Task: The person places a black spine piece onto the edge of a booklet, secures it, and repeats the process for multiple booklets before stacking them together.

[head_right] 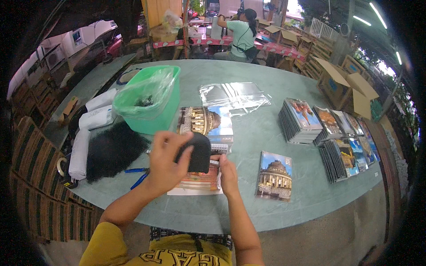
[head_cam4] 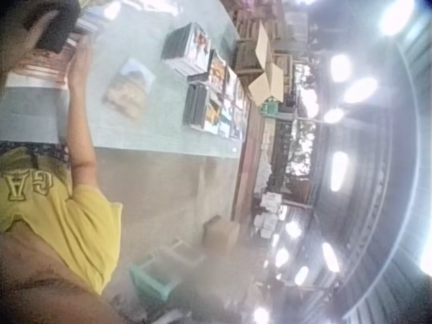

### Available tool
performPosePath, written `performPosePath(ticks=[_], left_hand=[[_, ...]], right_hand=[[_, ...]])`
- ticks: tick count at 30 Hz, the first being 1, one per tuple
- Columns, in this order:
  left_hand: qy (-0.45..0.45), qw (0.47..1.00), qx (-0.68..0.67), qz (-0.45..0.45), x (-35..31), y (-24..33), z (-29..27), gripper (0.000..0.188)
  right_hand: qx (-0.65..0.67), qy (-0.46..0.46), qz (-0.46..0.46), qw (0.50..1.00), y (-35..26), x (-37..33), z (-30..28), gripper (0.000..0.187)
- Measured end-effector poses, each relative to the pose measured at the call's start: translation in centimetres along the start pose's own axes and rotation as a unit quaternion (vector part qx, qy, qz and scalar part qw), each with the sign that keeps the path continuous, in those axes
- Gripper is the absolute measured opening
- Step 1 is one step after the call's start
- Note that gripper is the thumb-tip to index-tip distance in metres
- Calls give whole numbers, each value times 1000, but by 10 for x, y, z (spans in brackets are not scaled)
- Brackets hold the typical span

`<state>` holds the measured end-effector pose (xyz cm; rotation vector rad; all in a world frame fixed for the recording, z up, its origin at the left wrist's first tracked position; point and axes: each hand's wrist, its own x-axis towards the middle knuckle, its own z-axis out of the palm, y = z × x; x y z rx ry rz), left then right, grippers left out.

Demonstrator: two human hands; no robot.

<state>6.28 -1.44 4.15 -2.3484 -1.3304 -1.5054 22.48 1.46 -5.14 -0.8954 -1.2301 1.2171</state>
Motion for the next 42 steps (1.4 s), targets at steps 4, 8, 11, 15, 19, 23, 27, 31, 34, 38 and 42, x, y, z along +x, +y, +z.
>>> performPosePath(ticks=[4,8,11,15,19,23,27,31,34,38,42], left_hand=[[-243,963,113,36,-62,-11,36,30],[-267,961,-39,-57,-97,-14,37,30],[-294,947,-80,-96,-93,-22,40,29],[-142,989,-2,46,-68,-13,27,25],[-175,966,152,115,-20,-28,25,29],[-184,978,67,78,-7,-21,27,22],[-147,984,-10,98,-14,-16,53,17],[-159,980,-55,110,-14,-21,60,16],[-214,975,-35,46,-4,-17,53,16],[-189,977,-74,62,-2,-17,55,13],[-206,971,-101,58,-9,-26,60,16]], right_hand=[[-22,-47,-21,998,-10,1,1,58],[13,-109,-55,992,-5,1,1,32],[-37,-38,-42,998,-3,4,9,17],[44,-48,-125,990,-3,2,8,20],[28,-30,-33,999,-5,-1,7,21],[-91,-25,-7,995,10,-1,-3,19],[-156,-32,-70,985,26,1,-10,13],[-118,-23,-74,990,34,-2,-10,12],[-160,-13,-80,984,35,-4,-8,13],[-184,-6,-87,979,31,0,-12,8],[-150,-17,-86,985,32,2,-11,15]])
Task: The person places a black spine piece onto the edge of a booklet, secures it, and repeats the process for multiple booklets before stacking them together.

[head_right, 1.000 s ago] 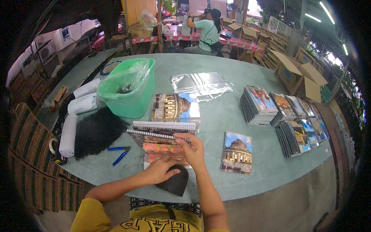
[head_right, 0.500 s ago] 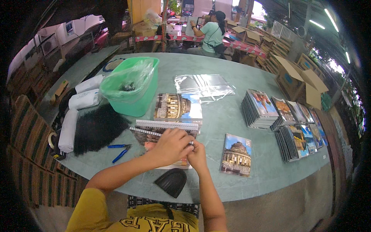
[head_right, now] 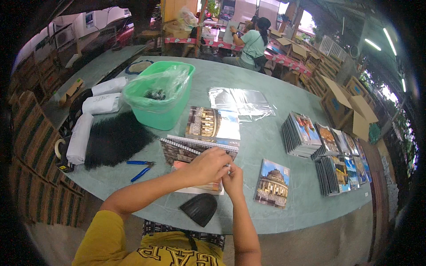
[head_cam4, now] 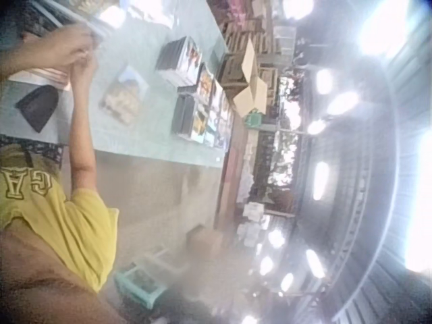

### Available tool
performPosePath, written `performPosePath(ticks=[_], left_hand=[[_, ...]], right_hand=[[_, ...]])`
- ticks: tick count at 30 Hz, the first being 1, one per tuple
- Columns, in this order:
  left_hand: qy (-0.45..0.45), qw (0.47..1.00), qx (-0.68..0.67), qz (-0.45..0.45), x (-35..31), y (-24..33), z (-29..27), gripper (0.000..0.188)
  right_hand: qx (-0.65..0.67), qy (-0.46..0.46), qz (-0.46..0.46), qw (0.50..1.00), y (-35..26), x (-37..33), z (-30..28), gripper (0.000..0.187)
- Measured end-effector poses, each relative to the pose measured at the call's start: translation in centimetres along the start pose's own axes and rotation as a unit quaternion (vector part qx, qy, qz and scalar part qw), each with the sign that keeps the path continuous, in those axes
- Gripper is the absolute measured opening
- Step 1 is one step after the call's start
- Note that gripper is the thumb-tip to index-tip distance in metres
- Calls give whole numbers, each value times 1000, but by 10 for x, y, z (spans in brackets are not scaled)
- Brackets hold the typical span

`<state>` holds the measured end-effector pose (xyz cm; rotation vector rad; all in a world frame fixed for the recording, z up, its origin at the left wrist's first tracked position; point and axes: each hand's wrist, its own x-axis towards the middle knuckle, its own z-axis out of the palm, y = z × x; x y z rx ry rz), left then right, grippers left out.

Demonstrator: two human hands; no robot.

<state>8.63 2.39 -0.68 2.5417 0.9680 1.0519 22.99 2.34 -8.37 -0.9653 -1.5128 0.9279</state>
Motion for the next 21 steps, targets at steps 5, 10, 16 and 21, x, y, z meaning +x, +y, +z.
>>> performPosePath(ticks=[5,10,16,21], left_hand=[[21,1000,9,13,4,3,-4,20],[93,987,61,115,-17,21,-36,18],[-173,912,281,-244,-184,-83,-108,43],[-245,862,293,-334,-200,-97,-107,44]], right_hand=[[0,-18,-6,1000,4,-1,-3,18],[-66,-31,-17,997,-19,7,-17,22],[-351,-121,-102,923,-109,29,11,27],[-414,-177,-161,878,-122,43,97,27]])
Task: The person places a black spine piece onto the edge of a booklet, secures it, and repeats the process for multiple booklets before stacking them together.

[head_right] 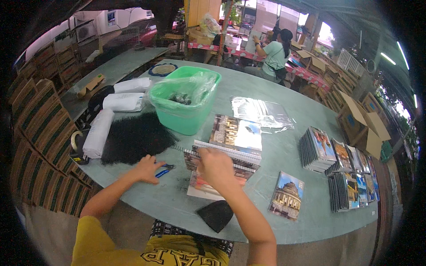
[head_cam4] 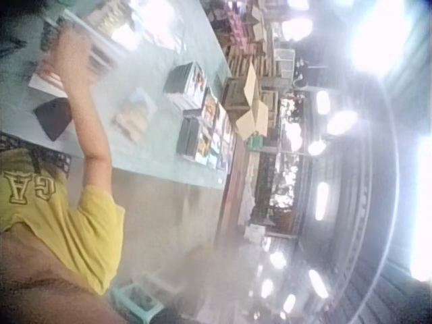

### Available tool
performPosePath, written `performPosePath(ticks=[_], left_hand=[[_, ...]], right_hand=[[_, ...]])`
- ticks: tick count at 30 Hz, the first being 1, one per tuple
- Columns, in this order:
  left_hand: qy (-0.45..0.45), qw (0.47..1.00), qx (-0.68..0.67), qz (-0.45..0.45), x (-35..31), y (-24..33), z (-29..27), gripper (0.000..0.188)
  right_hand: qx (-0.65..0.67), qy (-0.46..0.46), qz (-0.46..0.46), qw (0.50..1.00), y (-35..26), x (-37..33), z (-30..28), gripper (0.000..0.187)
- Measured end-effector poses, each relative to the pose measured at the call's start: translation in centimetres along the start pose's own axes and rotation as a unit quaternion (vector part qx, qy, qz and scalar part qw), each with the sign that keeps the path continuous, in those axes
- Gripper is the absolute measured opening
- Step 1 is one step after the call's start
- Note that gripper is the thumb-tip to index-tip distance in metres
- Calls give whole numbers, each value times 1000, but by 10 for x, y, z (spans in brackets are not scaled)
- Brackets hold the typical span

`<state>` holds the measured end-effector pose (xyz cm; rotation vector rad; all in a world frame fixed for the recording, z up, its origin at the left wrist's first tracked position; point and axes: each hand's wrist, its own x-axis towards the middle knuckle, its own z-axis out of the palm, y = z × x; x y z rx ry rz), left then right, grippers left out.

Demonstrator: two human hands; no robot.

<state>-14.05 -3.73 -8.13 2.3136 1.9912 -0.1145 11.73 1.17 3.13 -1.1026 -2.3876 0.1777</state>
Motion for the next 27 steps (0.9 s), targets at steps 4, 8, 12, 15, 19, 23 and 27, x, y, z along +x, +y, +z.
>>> performPosePath(ticks=[4,8,12,15,19,23,27], left_hand=[[84,995,43,-26,-7,17,28,41],[99,923,-370,-29,-6,34,-3,37],[-38,768,-637,-55,-13,57,-81,40],[-53,769,-635,-51,-10,56,-83,43],[-77,782,-612,-84,-10,61,-80,43],[7,865,-498,-55,-9,62,-83,32],[140,945,-295,-17,0,55,-71,25]], right_hand=[[138,-27,-15,990,0,38,34,26],[228,-52,51,971,7,44,32,29],[274,-81,41,957,7,43,31,32],[299,-85,35,950,11,44,34,34],[276,-103,17,955,13,44,36,35],[280,-135,-10,951,-1,40,20,31],[218,-34,-31,975,-7,31,28,29]])
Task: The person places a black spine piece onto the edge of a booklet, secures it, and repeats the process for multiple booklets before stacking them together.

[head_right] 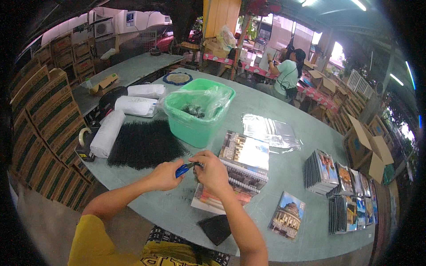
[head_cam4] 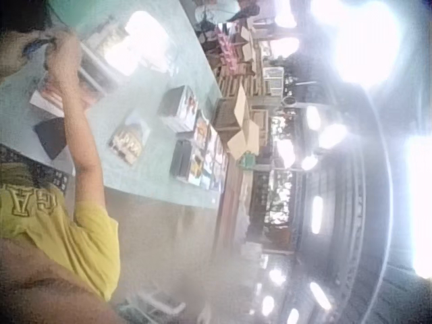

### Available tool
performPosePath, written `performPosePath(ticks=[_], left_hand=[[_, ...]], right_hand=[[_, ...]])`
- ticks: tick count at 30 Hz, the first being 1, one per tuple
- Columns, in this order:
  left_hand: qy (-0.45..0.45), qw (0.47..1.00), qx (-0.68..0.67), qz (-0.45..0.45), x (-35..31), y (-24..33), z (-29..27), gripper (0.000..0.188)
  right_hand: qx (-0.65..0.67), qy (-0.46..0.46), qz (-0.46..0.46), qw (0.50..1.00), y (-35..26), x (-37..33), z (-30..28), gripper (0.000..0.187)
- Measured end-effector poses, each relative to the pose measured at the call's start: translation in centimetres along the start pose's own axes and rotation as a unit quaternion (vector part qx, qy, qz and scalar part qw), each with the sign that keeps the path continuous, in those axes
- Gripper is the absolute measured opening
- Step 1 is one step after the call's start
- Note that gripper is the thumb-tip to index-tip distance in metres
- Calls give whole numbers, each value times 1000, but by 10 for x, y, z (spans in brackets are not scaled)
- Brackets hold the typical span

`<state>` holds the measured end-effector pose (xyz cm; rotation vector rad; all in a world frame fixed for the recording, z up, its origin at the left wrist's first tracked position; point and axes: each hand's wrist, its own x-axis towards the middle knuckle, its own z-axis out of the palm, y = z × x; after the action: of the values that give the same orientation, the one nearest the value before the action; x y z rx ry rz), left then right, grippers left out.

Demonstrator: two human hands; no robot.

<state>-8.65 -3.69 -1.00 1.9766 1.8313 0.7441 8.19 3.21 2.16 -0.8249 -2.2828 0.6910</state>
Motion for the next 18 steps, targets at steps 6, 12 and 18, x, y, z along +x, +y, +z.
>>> performPosePath(ticks=[6,12,18], left_hand=[[-20,999,25,-25,-8,2,-1,33],[-177,933,-306,-68,-14,-10,3,38],[-326,632,-677,-188,-12,-11,-2,46]], right_hand=[[-46,31,1,998,-1,-4,6,28],[-83,92,27,992,3,-5,6,23],[-85,74,35,993,2,-5,6,20]])
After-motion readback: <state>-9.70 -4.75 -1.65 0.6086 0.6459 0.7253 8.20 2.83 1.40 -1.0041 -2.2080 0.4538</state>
